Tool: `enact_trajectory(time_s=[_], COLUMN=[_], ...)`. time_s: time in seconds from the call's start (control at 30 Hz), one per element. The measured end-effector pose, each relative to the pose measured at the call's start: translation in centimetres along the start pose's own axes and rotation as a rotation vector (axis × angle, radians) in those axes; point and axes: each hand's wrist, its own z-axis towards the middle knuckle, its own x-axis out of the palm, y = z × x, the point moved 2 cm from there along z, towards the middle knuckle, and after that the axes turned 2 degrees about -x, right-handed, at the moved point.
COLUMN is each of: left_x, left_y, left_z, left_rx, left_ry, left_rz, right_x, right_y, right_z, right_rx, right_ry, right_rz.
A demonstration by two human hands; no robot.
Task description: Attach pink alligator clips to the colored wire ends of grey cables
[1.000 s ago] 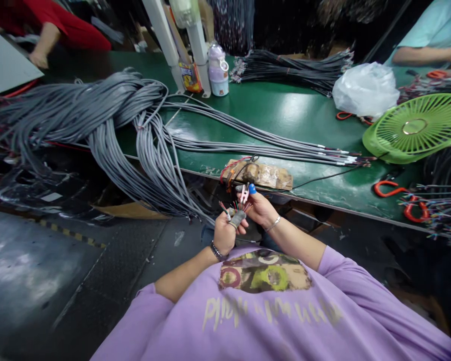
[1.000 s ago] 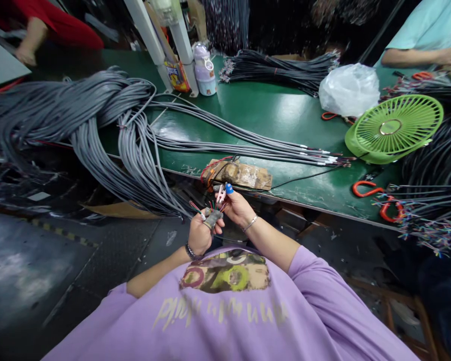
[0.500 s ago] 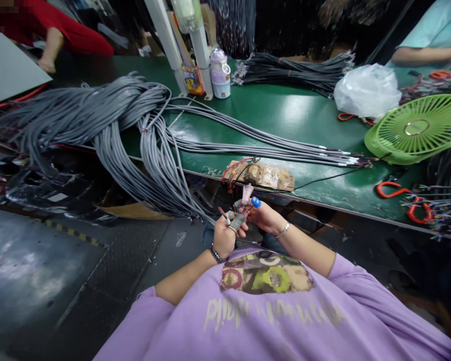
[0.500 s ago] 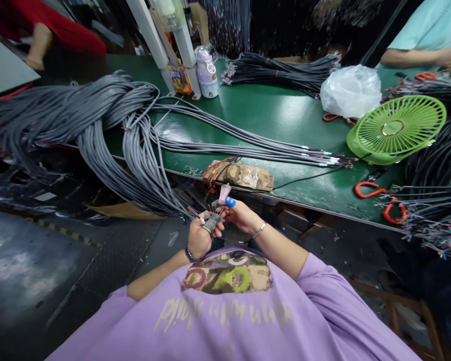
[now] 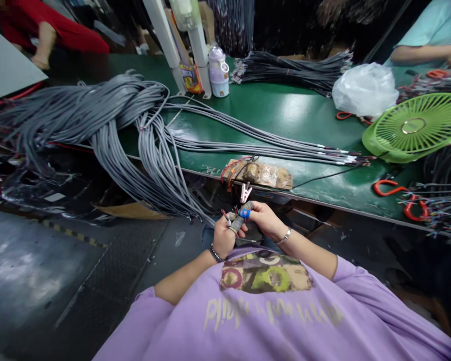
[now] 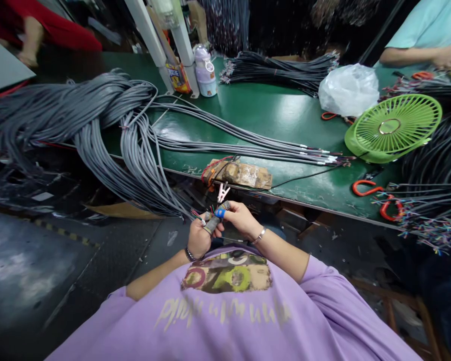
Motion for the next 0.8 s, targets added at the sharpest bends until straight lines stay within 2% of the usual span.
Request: enact_trajectory(time_s=[0.33, 0.47, 0.6, 0.7, 0.8], left_x=[0.0, 0.0, -0.1, -0.1, 0.2], left_y=[0.1, -0.3, -0.5, -0.6, -1.0], left_z=[0.2, 0.1, 0.2, 0.2, 0.2], left_rx=[0.013, 0.012, -0.02, -0.016, -0.014], left_ry=[-0.064, -0.064, -0.083, -0.068, -0.035], left_rz=[-0.099, -0.122, -0.154, -0.181, -0.198], right_x=[0.8, 0.3, -0.8, -1.7, -1.7], right_y=[-1.1, -1.1, -1.4, -1.8, -1.4], right_z=[-0.3, -0.4, 0.4, 1.7, 3.2], right_rx=[-0.015, -0.02, -0.011, 0.086, 0.185], right_ry=[-0.069, -0.06, -0.117, -0.163, -0.071], right_rz=[0.062, 0.048, 0.142, 0.248, 0.316])
